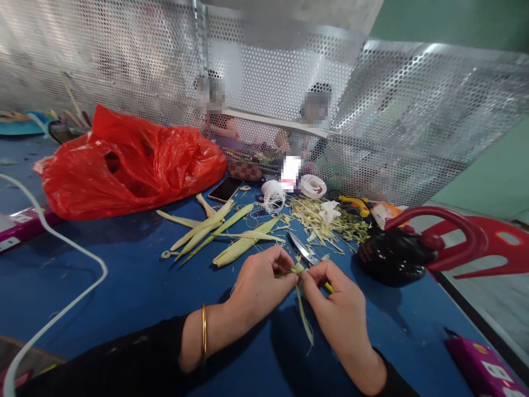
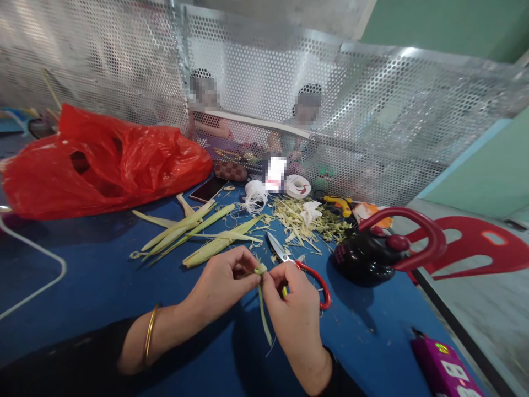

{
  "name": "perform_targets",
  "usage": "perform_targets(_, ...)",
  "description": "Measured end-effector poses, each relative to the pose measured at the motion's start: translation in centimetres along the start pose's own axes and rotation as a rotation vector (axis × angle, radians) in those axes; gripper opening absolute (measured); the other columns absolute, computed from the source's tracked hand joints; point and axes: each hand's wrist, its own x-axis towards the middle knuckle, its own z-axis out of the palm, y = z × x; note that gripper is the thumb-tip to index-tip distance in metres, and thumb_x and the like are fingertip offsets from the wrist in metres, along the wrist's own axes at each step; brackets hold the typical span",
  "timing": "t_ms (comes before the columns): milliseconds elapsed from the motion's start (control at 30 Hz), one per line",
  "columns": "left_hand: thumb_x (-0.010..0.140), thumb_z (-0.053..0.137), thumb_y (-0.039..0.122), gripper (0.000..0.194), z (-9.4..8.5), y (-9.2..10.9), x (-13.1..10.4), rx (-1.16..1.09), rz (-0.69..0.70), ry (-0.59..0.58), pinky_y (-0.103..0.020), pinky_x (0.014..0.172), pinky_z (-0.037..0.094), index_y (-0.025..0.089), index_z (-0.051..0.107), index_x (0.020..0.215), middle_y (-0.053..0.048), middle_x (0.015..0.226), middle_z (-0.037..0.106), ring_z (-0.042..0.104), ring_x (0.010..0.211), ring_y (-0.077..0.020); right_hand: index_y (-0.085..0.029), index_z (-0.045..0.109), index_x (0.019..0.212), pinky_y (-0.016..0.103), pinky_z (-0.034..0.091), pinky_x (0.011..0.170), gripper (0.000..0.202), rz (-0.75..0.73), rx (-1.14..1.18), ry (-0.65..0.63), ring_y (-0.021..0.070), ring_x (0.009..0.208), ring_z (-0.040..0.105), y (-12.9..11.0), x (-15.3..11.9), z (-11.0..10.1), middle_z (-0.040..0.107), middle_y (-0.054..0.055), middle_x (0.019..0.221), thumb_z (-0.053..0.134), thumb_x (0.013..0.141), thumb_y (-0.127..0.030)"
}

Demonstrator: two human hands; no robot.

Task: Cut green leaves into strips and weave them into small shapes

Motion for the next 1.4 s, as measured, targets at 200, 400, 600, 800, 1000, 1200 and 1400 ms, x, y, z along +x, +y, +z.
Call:
perform_targets(200, 0.07, 0.064, 0.021, 0.007, 0.0, -0.3, 0.2, -0.015, 0.014, 0.014, -0.024, 0.058, 0.042, 0.02, 0.057, 0.073, 0.002, 0.066, 0.062, 0.059, 0.063, -0.0142, -0.021, 0.059, 0.066, 0.023, 0.039, 0.047, 0.021, 0.101, 0.14, -0.046, 0.0132, 0.05, 0.05, -0.4, 0.4, 0.0, 0.057, -0.003, 0.055, 0.057, 0.083, -0.033)
perform_targets(400, 0.071, 0.064, 0.02, 0.011, 0.1, -0.3, 0.1, -0.034, 0.023, 0.005, -0.023, 0.059, 0.044, 0.021, 0.058, 0.079, 0.003, 0.068, 0.063, 0.059, 0.064, -0.0131, -0.021, 0.058, 0.065, 0.023, 0.042, 0.054, 0.02, 0.08, 0.05, 0.031, 0.0132, 0.053, 0.053, -0.2, 0.2, 0.1, 0.059, -0.002, 0.057, 0.058, 0.082, -0.031)
perform_targets(600, 0.07, 0.063, 0.02, 0.007, 0.0, -0.1, 0.0, 0.007, 0.016, 0.018, -0.023, 0.058, 0.043, 0.02, 0.057, 0.074, 0.003, 0.067, 0.062, 0.059, 0.063, -0.0129, -0.02, 0.061, 0.067, 0.023, 0.043, 0.053, 0.021, 0.095, 0.164, -0.035, 0.0136, 0.053, 0.053, -0.2, 0.2, 0.2, 0.059, -0.002, 0.056, 0.058, 0.083, -0.033)
perform_targets(800, 0.071, 0.063, 0.022, 0.016, 0.0, -0.4, 0.1, -0.022, 0.013, 0.003, -0.022, 0.057, 0.042, 0.022, 0.06, 0.086, 0.003, 0.066, 0.063, 0.059, 0.061, -0.0129, -0.019, 0.064, 0.07, 0.023, 0.043, 0.052, 0.02, 0.183, 0.268, -0.096, 0.0139, 0.054, 0.055, 0.0, 0.5, 0.1, 0.06, -0.002, 0.057, 0.06, 0.083, -0.035)
perform_targets(1000, 0.076, 0.061, 0.024, 0.014, -0.2, -0.1, -0.1, 0.186, 0.092, -0.006, -0.022, 0.053, 0.036, 0.024, 0.064, 0.089, 0.003, 0.064, 0.063, 0.056, 0.058, -0.0133, -0.02, 0.063, 0.089, 0.025, 0.044, 0.056, 0.021, 0.224, 0.23, -0.126, 0.0149, 0.057, 0.055, 0.7, 0.6, 0.0, 0.06, -0.003, 0.061, 0.064, 0.081, -0.039)
perform_targets(1200, 0.076, 0.058, 0.022, 0.023, -0.3, 0.2, -0.3, 0.366, 0.138, -0.078, -0.023, 0.056, 0.036, 0.025, 0.06, 0.098, 0.004, 0.068, 0.066, 0.059, 0.061, -0.0147, -0.02, 0.066, 0.084, 0.025, 0.043, 0.058, 0.021, 0.173, 0.202, -0.238, 0.0159, 0.061, 0.056, 0.7, 1.1, -0.3, 0.063, -0.001, 0.066, 0.061, 0.081, -0.04)
perform_targets(1400, 0.07, 0.059, 0.02, 0.041, -0.2, 0.0, 0.1, 0.266, 0.056, -0.142, -0.023, 0.056, 0.037, 0.022, 0.054, 0.111, 0.005, 0.065, 0.064, 0.058, 0.063, -0.0155, -0.02, 0.065, 0.066, 0.027, 0.043, 0.06, 0.018, 0.198, 0.279, -0.311, 0.017, 0.064, 0.054, 0.6, 1.7, -0.5, 0.061, 0.001, 0.066, 0.062, 0.078, -0.033)
